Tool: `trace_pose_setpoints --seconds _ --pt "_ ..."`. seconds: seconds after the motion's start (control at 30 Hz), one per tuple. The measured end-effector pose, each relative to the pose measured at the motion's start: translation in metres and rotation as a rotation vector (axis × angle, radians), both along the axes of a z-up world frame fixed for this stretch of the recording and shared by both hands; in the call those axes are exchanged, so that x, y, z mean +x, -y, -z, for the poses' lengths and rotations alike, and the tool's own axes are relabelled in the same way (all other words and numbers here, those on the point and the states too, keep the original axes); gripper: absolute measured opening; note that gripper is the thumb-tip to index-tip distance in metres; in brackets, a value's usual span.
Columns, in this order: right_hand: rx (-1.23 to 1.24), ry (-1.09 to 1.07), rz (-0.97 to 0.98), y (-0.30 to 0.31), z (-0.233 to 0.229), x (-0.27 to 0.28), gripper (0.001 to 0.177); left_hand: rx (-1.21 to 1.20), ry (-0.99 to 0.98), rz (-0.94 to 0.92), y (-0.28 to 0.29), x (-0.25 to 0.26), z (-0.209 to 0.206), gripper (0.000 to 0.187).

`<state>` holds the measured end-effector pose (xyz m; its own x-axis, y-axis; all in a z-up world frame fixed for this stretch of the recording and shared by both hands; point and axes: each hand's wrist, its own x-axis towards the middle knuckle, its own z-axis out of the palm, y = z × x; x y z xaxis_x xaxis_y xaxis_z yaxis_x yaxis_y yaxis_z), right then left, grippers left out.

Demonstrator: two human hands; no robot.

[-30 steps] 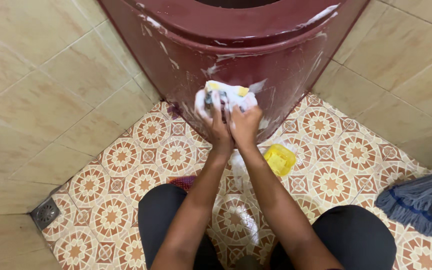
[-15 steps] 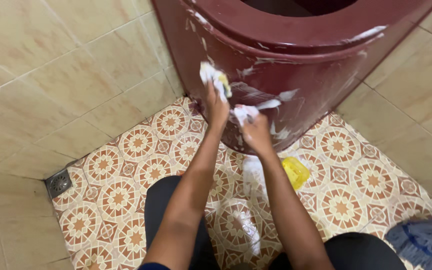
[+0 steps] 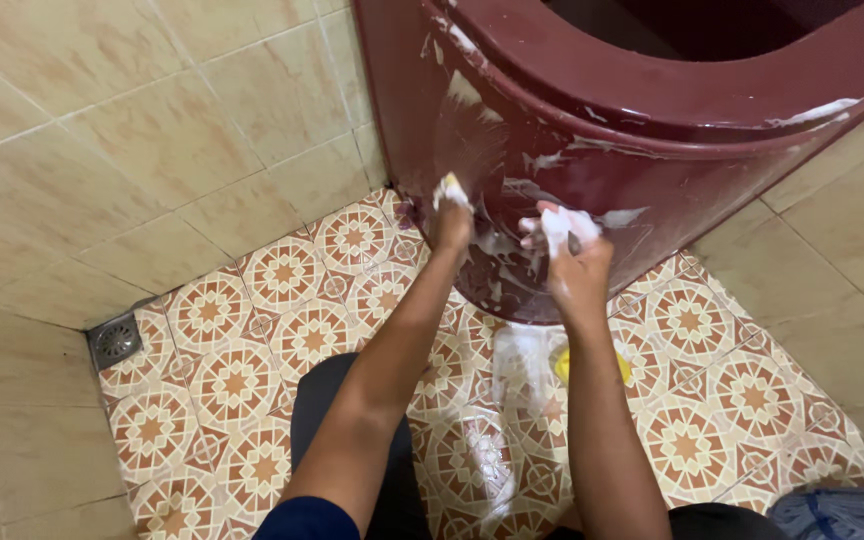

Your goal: The person cleans the exterior of a large reddish-brown tank using a soapy sponge and their hands.

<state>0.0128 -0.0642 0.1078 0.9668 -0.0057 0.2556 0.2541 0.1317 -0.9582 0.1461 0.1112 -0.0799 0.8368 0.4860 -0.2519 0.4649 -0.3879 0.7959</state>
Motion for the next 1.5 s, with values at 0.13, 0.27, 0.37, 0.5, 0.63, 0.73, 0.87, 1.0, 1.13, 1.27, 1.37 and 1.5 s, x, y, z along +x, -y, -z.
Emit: trace_pose_setpoints --seconds 0.13,0.27,0.37,0.5,0.63,0.73,0.87,1.0,1.13,1.27,1.37,1.5 --pt "0.002 -0.020 0.009 0.004 -0.010 -0.005 0.029 -0.217 0.630 -0.035 0.009 -0.010 -0.089 0.058" --pt "0.045 0.081 -0.003 0.002 -0.020 -0.009 0.029 0.300 0.921 0.067 0.002 -0.036 -0.151 0.047" --pt "0.004 0.019 0.033 0.001 -0.022 -0.009 0.031 -0.077 0.687 -0.038 0.001 -0.028 -0.118 0.046" --pt "0.040 0.009 0.000 0.000 -0.014 -0.006 0.031 0.485 0.415 0.180 -0.032 0.006 0.007 0.029" --pt "-0.006 -0.036 0.008 -0.003 -0.008 -0.006 0.031 0.615 0.405 0.308 -0.038 0.022 0.052 0.029" --pt "-0.023 -0.061 0.003 -0.004 -0.008 -0.006 0.031 0.073 0.256 -0.002 -0.036 0.031 0.027 0.035" --pt "-0.014 -0.056 0.000 -0.004 -0.009 -0.006 0.031 0.092 0.785 -0.025 -0.045 0.029 -0.056 0.045" --pt "0.025 -0.024 -0.030 -0.008 -0.005 -0.006 0.030 0.201 0.859 0.032 -0.049 0.042 -0.016 0.047" --pt "0.010 -0.086 -0.022 -0.013 0.001 -0.005 0.030 0.634 0.128 0.462 -0.060 0.048 0.067 0.034" --pt "-0.017 -0.080 -0.023 -0.013 0.004 -0.004 0.029 0.438 0.142 0.417 -0.046 0.035 0.087 0.031" --pt "0.008 -0.088 -0.012 -0.012 0.006 -0.002 0.028 0.036 0.267 -0.016 -0.036 0.028 0.052 0.032" --pt "0.056 -0.051 -0.010 -0.012 0.007 0.002 0.027 -0.054 0.687 -0.060 -0.033 0.000 -0.058 0.045"
